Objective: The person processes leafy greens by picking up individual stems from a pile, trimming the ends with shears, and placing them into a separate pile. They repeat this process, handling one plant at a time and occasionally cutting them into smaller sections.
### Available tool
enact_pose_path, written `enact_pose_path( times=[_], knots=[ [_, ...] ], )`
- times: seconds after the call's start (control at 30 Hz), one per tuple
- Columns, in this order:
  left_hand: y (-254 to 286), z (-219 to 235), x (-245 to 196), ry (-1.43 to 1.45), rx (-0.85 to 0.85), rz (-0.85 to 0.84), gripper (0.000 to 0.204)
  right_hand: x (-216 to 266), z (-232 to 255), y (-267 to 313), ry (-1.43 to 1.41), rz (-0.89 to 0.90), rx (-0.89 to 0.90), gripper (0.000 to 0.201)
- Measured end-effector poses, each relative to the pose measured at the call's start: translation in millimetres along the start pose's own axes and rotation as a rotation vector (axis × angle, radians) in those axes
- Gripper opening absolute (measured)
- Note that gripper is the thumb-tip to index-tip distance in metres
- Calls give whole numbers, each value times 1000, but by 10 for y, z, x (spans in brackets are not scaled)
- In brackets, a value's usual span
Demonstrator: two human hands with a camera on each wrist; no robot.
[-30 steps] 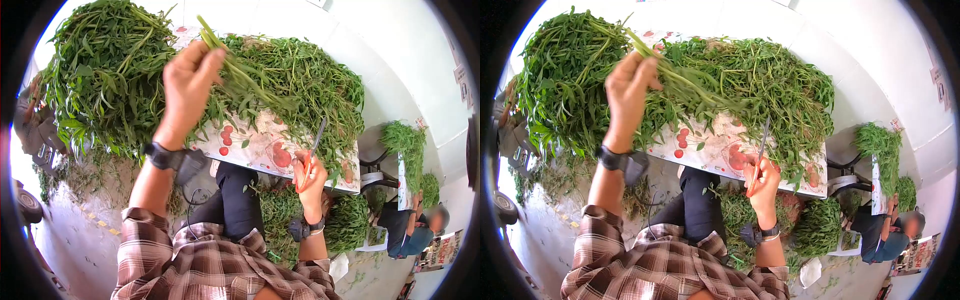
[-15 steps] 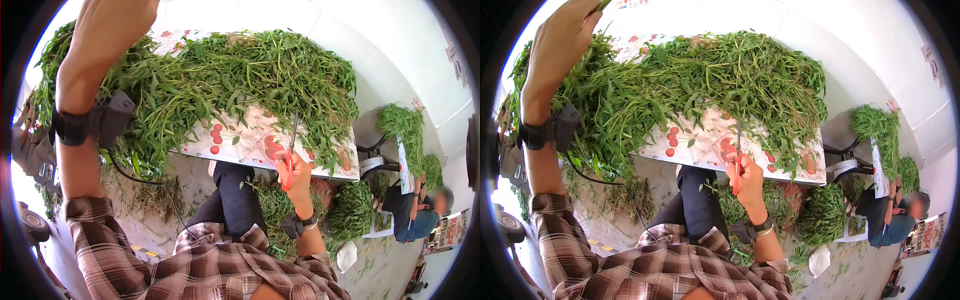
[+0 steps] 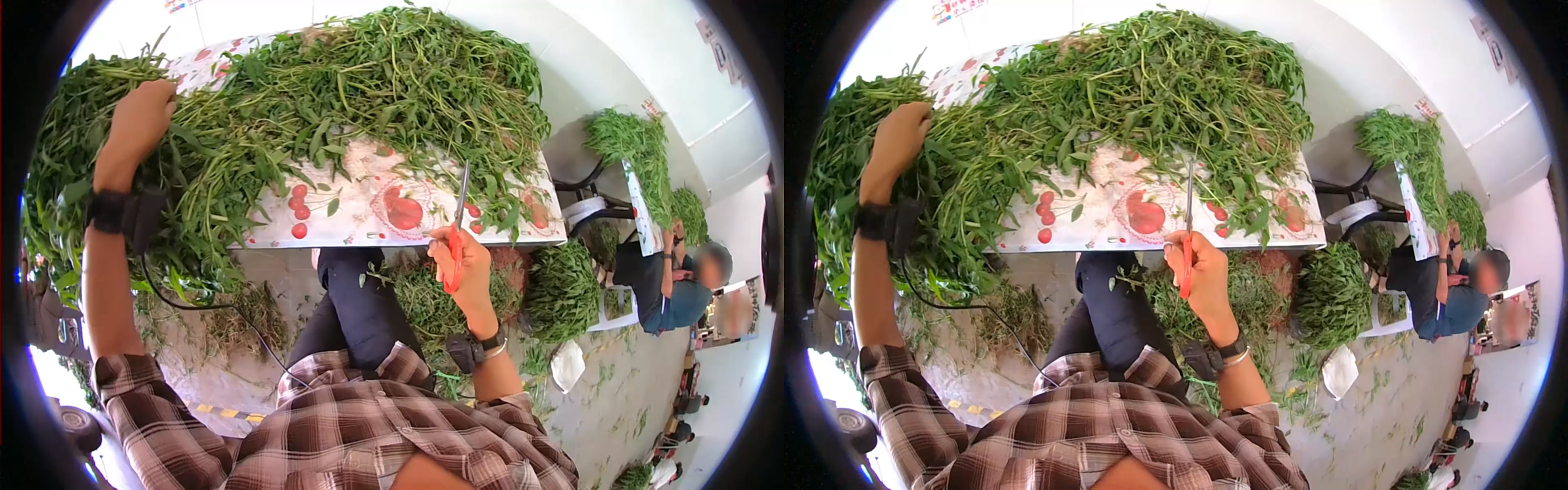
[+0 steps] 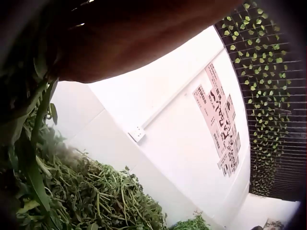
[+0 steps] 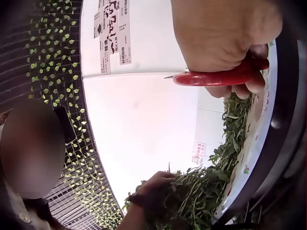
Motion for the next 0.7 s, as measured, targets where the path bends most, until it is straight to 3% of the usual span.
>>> enact_pose_path(
  times=[0.2,0.27,0.33,0.4,0.43,0.53,0.7],
  knots=[
    [147,248,-220,139,-57,-23,19,-65,28,86,-78,-33,-34,14],
    [182,281,-188,167,-97,-26,18,-126,-9,144,-32,-3,77,14],
    [180,191,-19,170,-112,-79,17,-361,-62,217,63,71,140,14],
    [221,126,133,161,-121,-127,16,-590,-176,315,527,329,273,18],
    [249,106,165,194,-120,-128,15,-343,-296,353,646,386,333,21],
    [280,31,278,276,-122,-127,14,-501,-504,399,677,495,475,25],
    [149,-140,514,422,-10,-111,18,-726,-633,328,771,541,460,27]
  ],
)
Point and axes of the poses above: each hand's wrist, its own y-axis away from the middle knuckle, its own z-axis out of the back of the hand, x = y × z, the point moved 2 cm from there along -y, towards the middle knuckle, and after that the axes turned 6 degrees about z, right-handed, at the moved point
